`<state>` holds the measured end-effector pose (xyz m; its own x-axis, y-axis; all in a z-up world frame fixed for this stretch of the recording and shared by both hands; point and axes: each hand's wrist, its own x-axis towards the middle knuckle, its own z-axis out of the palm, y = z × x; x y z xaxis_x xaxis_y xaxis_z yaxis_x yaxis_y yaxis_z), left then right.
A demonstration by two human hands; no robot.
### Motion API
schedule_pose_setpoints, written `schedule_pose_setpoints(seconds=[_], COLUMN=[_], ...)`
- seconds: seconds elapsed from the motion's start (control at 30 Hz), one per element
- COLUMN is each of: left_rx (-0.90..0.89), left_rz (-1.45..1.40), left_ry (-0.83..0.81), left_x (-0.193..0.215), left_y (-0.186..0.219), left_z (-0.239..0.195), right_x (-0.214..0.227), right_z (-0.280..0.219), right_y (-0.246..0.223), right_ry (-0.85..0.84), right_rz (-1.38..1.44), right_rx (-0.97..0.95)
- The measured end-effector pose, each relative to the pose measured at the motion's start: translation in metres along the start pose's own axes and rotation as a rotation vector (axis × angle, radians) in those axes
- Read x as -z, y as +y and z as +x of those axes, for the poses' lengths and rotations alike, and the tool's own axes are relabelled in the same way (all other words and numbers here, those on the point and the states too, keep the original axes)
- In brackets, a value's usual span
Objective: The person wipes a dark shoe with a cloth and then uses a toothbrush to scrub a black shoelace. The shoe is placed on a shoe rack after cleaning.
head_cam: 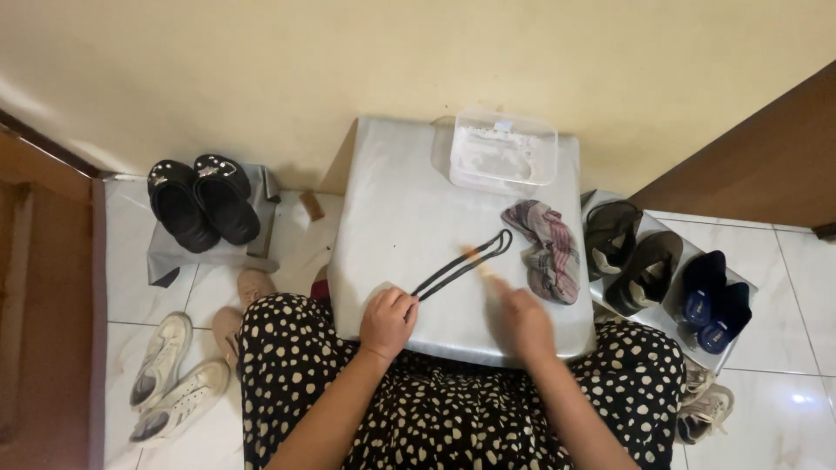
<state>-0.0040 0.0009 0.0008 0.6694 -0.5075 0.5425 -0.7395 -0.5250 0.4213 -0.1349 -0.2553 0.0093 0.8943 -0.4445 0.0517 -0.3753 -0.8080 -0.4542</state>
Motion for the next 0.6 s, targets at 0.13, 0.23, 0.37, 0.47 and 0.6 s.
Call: schedule_pose_setpoints(seconds=[0.13, 0.23, 0.37, 0.47, 0.6], left_rx=[0.007, 0.008, 0.009, 0.011, 0.016], left_rz=[0.019, 0.014, 0.041, 0.03, 0.038], left_ry=[0.002, -0.003, 0.004, -0.002, -0.014], left_x=[-0.003, -0.007, -0.009, -0.006, -0.008], left_y=[-0.001, -0.004, -0.004, -0.002, -0.003], left_z=[-0.006, -0.005, -0.008, -0.006, -0.008], right_x=[-0.02, 0.016, 0.014, -0.014, -0.007], right_z=[-0.013, -0.004, -0.002, -0.021, -0.01], right_y=[-0.022, -0.02, 0.017, 0.0, 0.006], right_ry=[-0.154, -0.088, 0.037, -0.135, -0.131], right_rz=[0.054, -0.048, -0.018, -0.082, -0.157], right_rx=[0.081, -0.025, -0.046, 0.036, 0.02])
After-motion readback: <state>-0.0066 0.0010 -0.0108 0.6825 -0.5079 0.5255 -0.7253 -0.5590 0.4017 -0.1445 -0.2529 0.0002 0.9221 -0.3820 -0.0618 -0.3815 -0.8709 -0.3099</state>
